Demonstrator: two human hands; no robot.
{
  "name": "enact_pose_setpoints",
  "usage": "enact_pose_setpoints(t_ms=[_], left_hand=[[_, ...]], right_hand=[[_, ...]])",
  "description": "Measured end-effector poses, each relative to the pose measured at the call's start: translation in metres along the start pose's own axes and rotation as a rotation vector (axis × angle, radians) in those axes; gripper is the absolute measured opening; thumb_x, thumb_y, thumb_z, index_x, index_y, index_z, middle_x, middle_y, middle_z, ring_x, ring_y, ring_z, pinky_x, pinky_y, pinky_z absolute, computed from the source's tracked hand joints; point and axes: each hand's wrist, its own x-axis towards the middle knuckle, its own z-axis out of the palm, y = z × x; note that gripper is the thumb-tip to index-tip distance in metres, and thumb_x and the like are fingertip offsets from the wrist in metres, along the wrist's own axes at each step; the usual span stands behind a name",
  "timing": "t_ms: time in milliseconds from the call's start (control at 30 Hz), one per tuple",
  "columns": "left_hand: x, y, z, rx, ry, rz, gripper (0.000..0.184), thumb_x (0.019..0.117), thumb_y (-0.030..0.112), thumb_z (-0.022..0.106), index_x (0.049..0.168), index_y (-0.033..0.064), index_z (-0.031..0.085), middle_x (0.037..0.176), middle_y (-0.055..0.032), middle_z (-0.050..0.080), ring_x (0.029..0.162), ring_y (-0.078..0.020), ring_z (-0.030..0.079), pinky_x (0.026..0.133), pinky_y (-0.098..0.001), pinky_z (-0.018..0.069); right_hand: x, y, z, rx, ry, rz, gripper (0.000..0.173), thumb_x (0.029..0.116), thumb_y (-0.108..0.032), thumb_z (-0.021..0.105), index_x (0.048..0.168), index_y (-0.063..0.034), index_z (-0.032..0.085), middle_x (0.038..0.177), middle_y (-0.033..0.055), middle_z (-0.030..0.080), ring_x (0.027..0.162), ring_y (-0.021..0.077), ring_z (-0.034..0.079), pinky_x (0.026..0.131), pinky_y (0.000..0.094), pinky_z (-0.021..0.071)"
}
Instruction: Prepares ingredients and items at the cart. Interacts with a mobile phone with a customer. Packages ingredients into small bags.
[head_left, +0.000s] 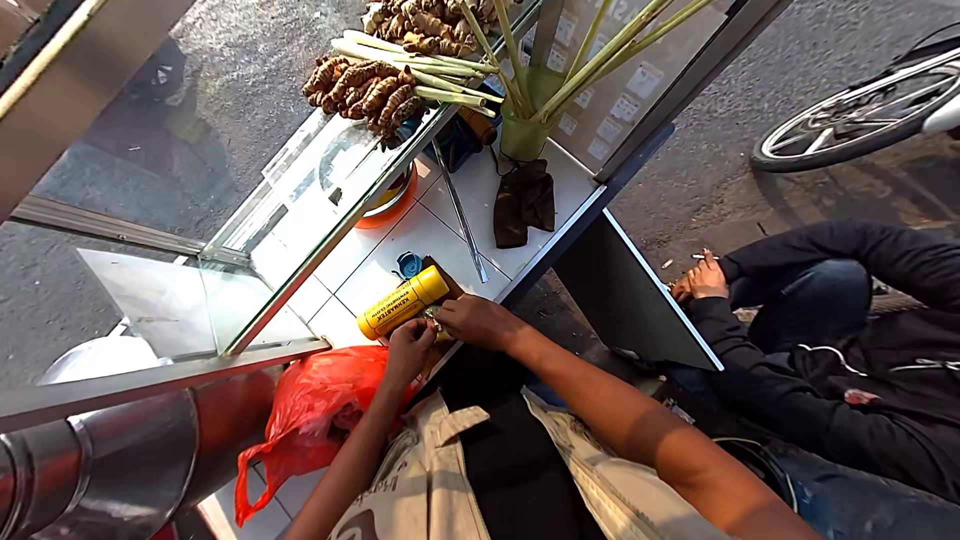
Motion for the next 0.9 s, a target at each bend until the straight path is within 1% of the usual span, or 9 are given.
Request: enact_pose_setpoints(t_ms=[133,300,400,467,567,667,800,900], left_hand=[[0.001,0.003,0.001,0.005,-0.005,0.004,0.015,0.0999,0.010,0.060,0.093,0.0014,0.069,0.074,0.0009,0.064,0.065,-0.0036,0.059,0.065,-0.0229,0.0515],[0.001,0.002,0.003,0.007,-0.004,0.004,0.015,0.1002,0.010,0.059,0.094,0.0015,0.069,0.074,0.0006,0.064,0.065,-0.0040,0.060,0.066,-0.0235,0.0522],[0.002,0.005,0.004,-0.050,0.001,-0.056,0.016,0.1020,0.010,0.058,0.095,0.0002,0.069,0.074,-0.0006,0.064,0.064,-0.0054,0.061,0.064,-0.0242,0.0535],[0.001,0.005,0.007,-0.120,0.001,-0.114,0.018,0.1042,0.010,0.055,0.096,-0.0005,0.068,0.074,-0.0015,0.063,0.063,-0.0074,0.061,0.063,-0.0251,0.0544],[-0.002,0.004,0.012,-0.254,0.015,-0.176,0.020,0.1059,0.008,0.051,0.096,-0.0012,0.065,0.073,-0.0012,0.061,0.062,-0.0078,0.059,0.062,-0.0245,0.0536],[-0.003,0.007,0.015,-0.341,0.020,-0.195,0.022,0.1064,0.007,0.048,0.094,-0.0010,0.065,0.072,-0.0009,0.059,0.062,-0.0080,0.058,0.061,-0.0243,0.0527],[-0.003,0.008,0.015,-0.308,-0.006,-0.176,0.020,0.1064,0.007,0.049,0.096,-0.0015,0.064,0.074,-0.0016,0.061,0.063,-0.0084,0.060,0.063,-0.0245,0.0541],[-0.002,0.003,0.015,-0.167,-0.009,-0.093,0.017,0.1048,0.008,0.053,0.097,-0.0012,0.064,0.077,-0.0028,0.063,0.065,-0.0083,0.062,0.064,-0.0251,0.0552]], right_hand=[[-0.001,0.001,-0.005,0.038,-0.008,0.014,0.024,0.1044,-0.012,0.049,0.108,0.0018,0.069,0.101,0.0171,0.070,0.095,0.0318,0.070,0.085,0.0454,0.0548],[-0.001,-0.009,-0.011,0.104,-0.080,0.117,0.029,0.1061,-0.017,0.049,0.114,0.0027,0.069,0.108,0.0194,0.070,0.103,0.0335,0.069,0.092,0.0466,0.0526],[0.001,-0.010,-0.011,0.121,-0.117,0.172,0.030,0.1073,-0.017,0.047,0.115,0.0035,0.068,0.111,0.0209,0.069,0.108,0.0344,0.067,0.095,0.0470,0.0517],[0.002,-0.011,-0.010,0.130,-0.136,0.200,0.030,0.1077,-0.017,0.046,0.116,0.0035,0.067,0.112,0.0210,0.068,0.108,0.0348,0.067,0.096,0.0474,0.0512],[0.001,-0.014,-0.005,0.091,-0.136,0.211,0.029,0.1076,-0.016,0.046,0.115,0.0042,0.066,0.112,0.0221,0.068,0.106,0.0370,0.067,0.094,0.0499,0.0513],[0.000,-0.015,-0.003,0.008,-0.109,0.181,0.028,0.1071,-0.015,0.046,0.112,0.0048,0.065,0.107,0.0227,0.068,0.098,0.0382,0.069,0.087,0.0513,0.0528],[0.002,-0.017,-0.006,-0.003,-0.186,0.212,0.029,0.1059,-0.017,0.045,0.113,0.0056,0.063,0.109,0.0239,0.066,0.100,0.0386,0.067,0.086,0.0524,0.0498],[0.003,-0.016,-0.005,-0.003,-0.208,0.234,0.031,0.1059,-0.019,0.043,0.113,0.0056,0.061,0.106,0.0247,0.065,0.099,0.0391,0.066,0.086,0.0524,0.0482]])
